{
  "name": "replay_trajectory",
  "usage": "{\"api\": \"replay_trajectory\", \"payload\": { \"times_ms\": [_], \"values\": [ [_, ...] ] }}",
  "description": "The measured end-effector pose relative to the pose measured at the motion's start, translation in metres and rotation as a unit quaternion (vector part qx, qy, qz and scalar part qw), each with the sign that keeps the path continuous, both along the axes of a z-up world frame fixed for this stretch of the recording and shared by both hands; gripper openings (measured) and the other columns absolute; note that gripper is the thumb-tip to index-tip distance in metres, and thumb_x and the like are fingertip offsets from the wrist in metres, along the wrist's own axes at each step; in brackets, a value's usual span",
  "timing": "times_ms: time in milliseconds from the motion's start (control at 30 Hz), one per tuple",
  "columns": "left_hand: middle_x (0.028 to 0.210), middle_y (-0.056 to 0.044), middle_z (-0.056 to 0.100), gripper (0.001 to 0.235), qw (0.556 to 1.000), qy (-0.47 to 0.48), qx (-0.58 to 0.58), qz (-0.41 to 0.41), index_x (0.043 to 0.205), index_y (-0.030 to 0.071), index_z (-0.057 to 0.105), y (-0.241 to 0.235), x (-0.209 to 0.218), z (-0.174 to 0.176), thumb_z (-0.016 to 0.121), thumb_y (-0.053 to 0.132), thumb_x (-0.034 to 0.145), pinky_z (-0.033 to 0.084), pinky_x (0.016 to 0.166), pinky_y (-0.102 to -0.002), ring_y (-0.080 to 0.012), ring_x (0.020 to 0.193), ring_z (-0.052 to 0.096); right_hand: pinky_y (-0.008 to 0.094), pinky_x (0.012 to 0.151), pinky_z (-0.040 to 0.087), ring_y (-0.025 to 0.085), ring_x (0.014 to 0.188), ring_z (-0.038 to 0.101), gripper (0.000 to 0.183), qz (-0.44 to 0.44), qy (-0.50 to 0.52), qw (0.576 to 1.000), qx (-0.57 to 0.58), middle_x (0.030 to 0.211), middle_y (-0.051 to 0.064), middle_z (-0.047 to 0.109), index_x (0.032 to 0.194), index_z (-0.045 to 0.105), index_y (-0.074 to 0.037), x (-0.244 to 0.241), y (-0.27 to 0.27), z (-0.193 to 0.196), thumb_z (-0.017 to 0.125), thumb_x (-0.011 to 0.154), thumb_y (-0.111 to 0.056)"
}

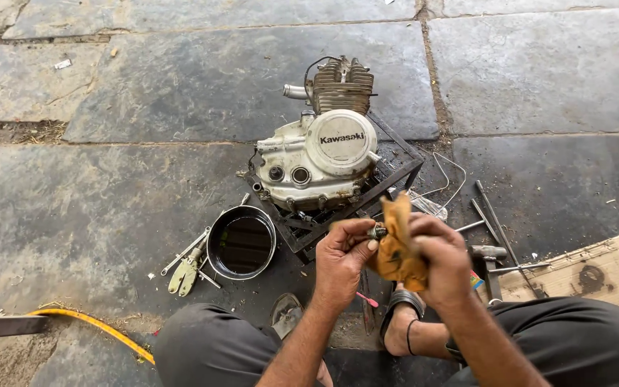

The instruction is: The person sits on the floor working on a Kawasaki motorcycle engine mounted on a small stand. They loosen fasteners with a T-handle wrench and a spanner, drain fluid into a pan, then clean a spark plug by wiping it with a cloth and reinstalling it into the engine.

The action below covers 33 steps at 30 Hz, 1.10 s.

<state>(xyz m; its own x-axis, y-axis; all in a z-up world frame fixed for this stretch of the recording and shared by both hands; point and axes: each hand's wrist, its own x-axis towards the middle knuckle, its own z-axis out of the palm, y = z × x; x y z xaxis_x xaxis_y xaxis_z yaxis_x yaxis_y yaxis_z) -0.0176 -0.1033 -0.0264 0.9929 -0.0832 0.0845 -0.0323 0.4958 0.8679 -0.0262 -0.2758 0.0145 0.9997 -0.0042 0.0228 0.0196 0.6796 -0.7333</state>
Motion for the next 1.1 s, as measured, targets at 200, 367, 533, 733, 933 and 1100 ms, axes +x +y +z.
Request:
{"api": "replay_trajectory", "payload": {
  "times_ms": [200,367,533,733,933,1100],
  "values": [
    [0.105,-0.008,0.077,0.021,0.989,-0.055,0.132,0.037,0.114,-0.002,0.070,-0.002,-0.008,0.011,0.067,-0.008,0.095,0.062,0.086,-0.026,-0.0126,0.095,0.073,0.024,0.077,0.058,0.011,0.089,0.068,0.028,-0.011,-0.069,0.936,-0.344,0.102,0.007,0.070,0.114,0.071,0.000,0.001,0.015,0.013,0.071,0.087,0.003],
    [0.109,-0.010,0.072,0.020,0.983,-0.112,0.133,0.055,0.115,-0.003,0.071,-0.012,-0.014,0.009,0.067,-0.009,0.096,0.059,0.088,-0.026,-0.0139,0.098,0.070,0.022,0.071,0.058,0.010,0.083,0.070,0.015,-0.074,-0.138,0.846,-0.509,0.093,0.005,0.074,0.099,0.075,0.001,0.002,0.015,0.019,0.079,0.084,-0.001],
    [0.104,-0.008,0.077,0.018,0.988,-0.019,0.152,-0.013,0.114,0.000,0.071,-0.017,-0.022,0.018,0.066,-0.004,0.097,0.063,0.085,-0.025,-0.0120,0.095,0.073,0.023,0.064,0.058,0.009,0.075,0.070,0.006,-0.158,-0.084,0.817,-0.548,0.086,0.004,0.074,0.100,0.072,0.000,0.003,0.010,0.005,0.072,0.094,-0.002],
    [0.108,-0.008,0.076,0.026,0.997,-0.021,0.064,0.028,0.118,0.000,0.069,-0.007,-0.009,0.017,0.071,-0.007,0.093,0.062,0.087,-0.024,-0.0104,0.097,0.071,0.033,0.079,0.062,0.016,0.087,0.071,0.013,-0.152,0.072,0.985,-0.041,0.103,0.007,0.072,0.111,0.066,-0.006,0.023,-0.042,-0.020,0.054,0.109,-0.007],
    [0.104,-0.009,0.075,0.028,0.995,-0.043,0.075,0.050,0.119,-0.001,0.069,-0.002,-0.003,0.016,0.074,-0.008,0.092,0.062,0.085,-0.025,-0.0109,0.094,0.071,0.047,0.100,0.055,0.027,0.108,0.071,0.022,0.030,0.008,0.993,0.118,0.114,0.013,0.074,0.109,0.068,-0.004,0.004,-0.021,0.024,0.050,0.101,-0.013],
    [0.106,-0.009,0.076,0.024,0.992,-0.047,0.108,0.046,0.116,0.000,0.069,-0.003,-0.008,0.017,0.070,-0.009,0.094,0.063,0.086,-0.026,-0.0118,0.097,0.073,0.046,0.097,0.056,0.029,0.105,0.071,0.022,0.085,-0.017,0.992,0.092,0.113,0.017,0.075,0.101,0.069,0.000,0.002,-0.005,-0.014,0.052,0.100,-0.014]
  ]
}}
